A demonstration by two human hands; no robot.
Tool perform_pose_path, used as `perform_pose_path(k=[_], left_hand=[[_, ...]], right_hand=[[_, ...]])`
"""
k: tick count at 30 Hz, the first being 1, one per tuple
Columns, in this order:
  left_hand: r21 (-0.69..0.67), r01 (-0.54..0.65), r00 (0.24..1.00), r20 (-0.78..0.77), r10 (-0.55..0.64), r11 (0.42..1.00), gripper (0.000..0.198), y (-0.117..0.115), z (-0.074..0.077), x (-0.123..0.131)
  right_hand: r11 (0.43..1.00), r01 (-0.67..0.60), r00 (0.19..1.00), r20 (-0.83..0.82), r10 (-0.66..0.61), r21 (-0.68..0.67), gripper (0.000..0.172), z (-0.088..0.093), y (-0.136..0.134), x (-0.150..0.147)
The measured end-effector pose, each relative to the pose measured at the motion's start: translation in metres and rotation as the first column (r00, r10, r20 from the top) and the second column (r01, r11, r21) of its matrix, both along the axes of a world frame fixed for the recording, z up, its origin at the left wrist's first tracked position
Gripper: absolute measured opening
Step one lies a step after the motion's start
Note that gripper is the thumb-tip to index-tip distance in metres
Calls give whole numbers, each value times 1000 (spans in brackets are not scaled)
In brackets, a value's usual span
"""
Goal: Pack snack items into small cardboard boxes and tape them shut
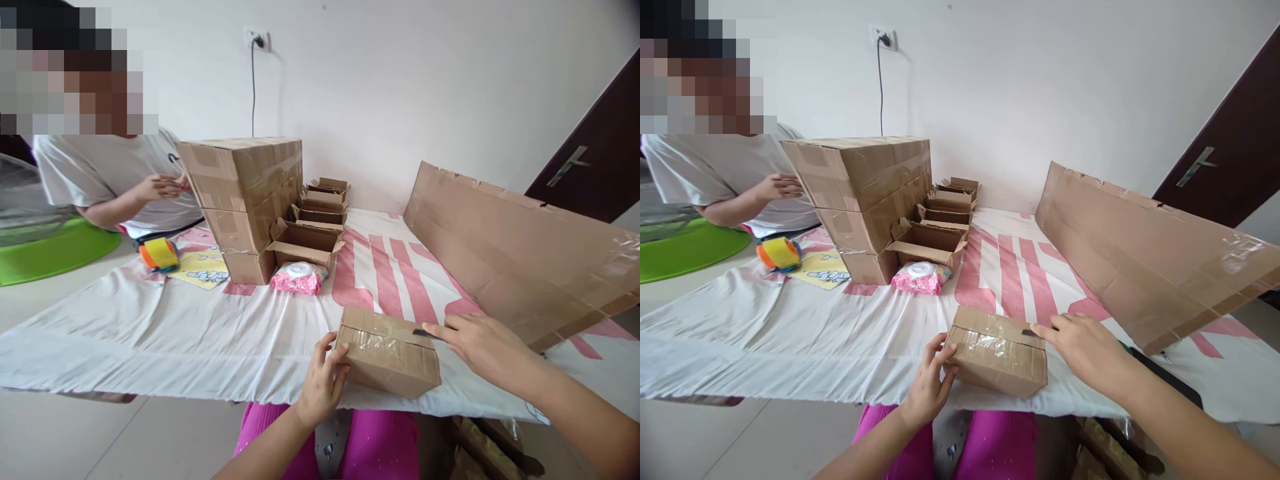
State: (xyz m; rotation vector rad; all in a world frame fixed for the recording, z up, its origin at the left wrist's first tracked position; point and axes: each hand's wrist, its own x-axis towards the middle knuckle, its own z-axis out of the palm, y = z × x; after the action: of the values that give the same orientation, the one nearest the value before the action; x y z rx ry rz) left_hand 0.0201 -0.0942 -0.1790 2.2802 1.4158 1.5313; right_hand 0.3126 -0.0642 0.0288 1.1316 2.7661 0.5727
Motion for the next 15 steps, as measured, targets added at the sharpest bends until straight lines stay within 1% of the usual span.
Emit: perform_pose_path(k=[2,4,7,9,12,15], left_hand=[[-3,5,1000,12,-5,1000,42,1,0,1],[-2,1,1000,7,-1,1000,42,1,0,1],[2,-13,1000,-18,13,1000,42,0,0,-1],[-4,-21,999,-29,21,1000,42,0,-1,-3],[-16,-28,998,-48,27,999,41,0,1,-5],[-17,-36,996,-77,34,999,40,-1,4,-5]], right_hand=[[999,-26,999,-40,27,27,55,-3,4,-10],[997,-69,996,-54,71,27,54,-10,9,-24],[991,-133,991,-21,134,22,54,-22,14,-44],[988,-151,988,9,151,27,54,-28,17,-53],[984,-174,984,46,173,40,47,-29,17,-59],[984,-171,983,78,167,48,41,-23,12,-58]])
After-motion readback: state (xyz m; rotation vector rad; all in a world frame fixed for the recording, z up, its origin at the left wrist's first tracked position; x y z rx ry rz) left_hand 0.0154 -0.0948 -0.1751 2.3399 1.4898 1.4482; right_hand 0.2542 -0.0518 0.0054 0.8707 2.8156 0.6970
